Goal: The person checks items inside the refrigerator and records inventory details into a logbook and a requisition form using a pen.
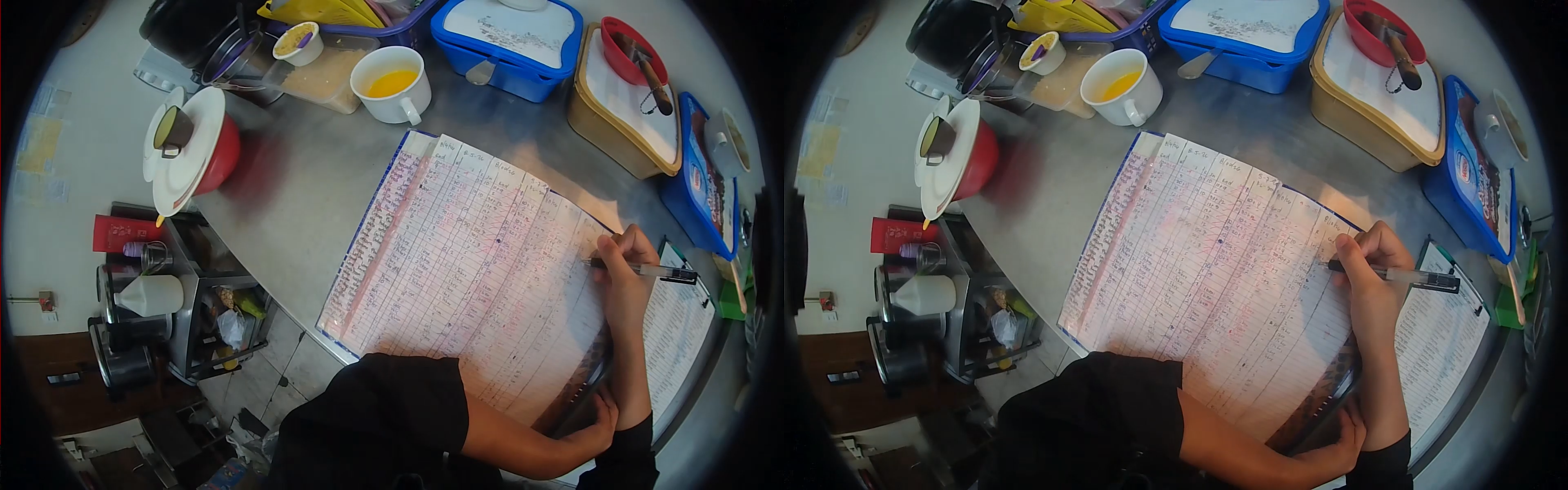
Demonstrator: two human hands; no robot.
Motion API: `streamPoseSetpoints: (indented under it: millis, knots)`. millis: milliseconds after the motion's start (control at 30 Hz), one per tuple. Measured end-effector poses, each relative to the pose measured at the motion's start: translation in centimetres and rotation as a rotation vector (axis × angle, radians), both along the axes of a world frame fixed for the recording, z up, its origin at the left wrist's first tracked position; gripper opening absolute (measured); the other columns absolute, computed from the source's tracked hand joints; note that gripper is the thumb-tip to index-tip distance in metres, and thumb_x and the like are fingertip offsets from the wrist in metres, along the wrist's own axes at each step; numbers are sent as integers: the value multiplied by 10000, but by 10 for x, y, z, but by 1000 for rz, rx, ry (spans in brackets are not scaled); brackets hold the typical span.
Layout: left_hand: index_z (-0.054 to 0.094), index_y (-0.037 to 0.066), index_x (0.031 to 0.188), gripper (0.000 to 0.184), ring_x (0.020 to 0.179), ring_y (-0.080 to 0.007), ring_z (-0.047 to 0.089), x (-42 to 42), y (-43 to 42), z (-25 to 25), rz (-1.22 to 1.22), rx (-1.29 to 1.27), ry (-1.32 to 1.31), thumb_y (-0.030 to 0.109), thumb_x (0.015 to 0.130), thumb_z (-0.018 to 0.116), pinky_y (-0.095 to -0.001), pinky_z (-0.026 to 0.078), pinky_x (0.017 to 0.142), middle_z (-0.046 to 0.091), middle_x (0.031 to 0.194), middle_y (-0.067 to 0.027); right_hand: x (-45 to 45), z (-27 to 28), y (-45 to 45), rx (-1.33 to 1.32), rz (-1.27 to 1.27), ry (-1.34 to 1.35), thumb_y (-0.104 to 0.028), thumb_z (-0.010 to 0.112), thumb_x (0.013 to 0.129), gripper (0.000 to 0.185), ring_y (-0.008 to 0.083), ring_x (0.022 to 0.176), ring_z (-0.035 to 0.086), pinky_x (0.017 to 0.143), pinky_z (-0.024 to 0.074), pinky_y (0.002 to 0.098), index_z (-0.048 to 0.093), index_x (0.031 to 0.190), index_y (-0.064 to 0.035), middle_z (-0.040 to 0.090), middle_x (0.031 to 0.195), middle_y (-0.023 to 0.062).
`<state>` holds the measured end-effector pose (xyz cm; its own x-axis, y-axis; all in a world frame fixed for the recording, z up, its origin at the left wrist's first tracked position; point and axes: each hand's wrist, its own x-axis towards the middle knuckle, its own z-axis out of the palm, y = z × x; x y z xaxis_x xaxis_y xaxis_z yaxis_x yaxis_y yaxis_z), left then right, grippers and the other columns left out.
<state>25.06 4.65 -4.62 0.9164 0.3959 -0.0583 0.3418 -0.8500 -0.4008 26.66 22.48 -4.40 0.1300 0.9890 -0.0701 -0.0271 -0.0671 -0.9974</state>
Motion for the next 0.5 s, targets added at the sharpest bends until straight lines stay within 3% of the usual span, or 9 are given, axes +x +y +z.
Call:
streamPoseSetpoints:
  millis: [300,400,467,500]
  knots:
    - [642,-87,935,416,852,-387,615,-16,9,13,5,-67,-71,230,687,537,-453,540,671,628,914,-252,-1,-6,1,71,-26,-106,-41,632,817,250,45,461,468,405,335,187,473,627,-70,516,567,-3]
    - [636,-90,950,439,861,-397,601,-25,16,17,-67,-66,-36,257,701,530,-478,531,692,625,914,-241,7,3,4,-35,-91,152,-86,676,793,281,57,459,477,395,315,187,459,615,-84,528,598,2]
    - [611,-86,1025,437,875,-400,594,-29,26,27,-184,-60,116,230,743,504,-456,530,718,616,987,-270,23,15,5,112,-229,406,-112,637,819,285,61,403,371,384,247,189,434,618,-103,495,577,0]
    - [590,-85,1066,434,872,-397,597,-30,29,28,-173,-44,57,206,761,488,-442,531,724,603,1020,-290,41,25,1,123,-247,486,-118,618,830,263,59,396,352,382,236,192,447,630,-104,479,565,-7]
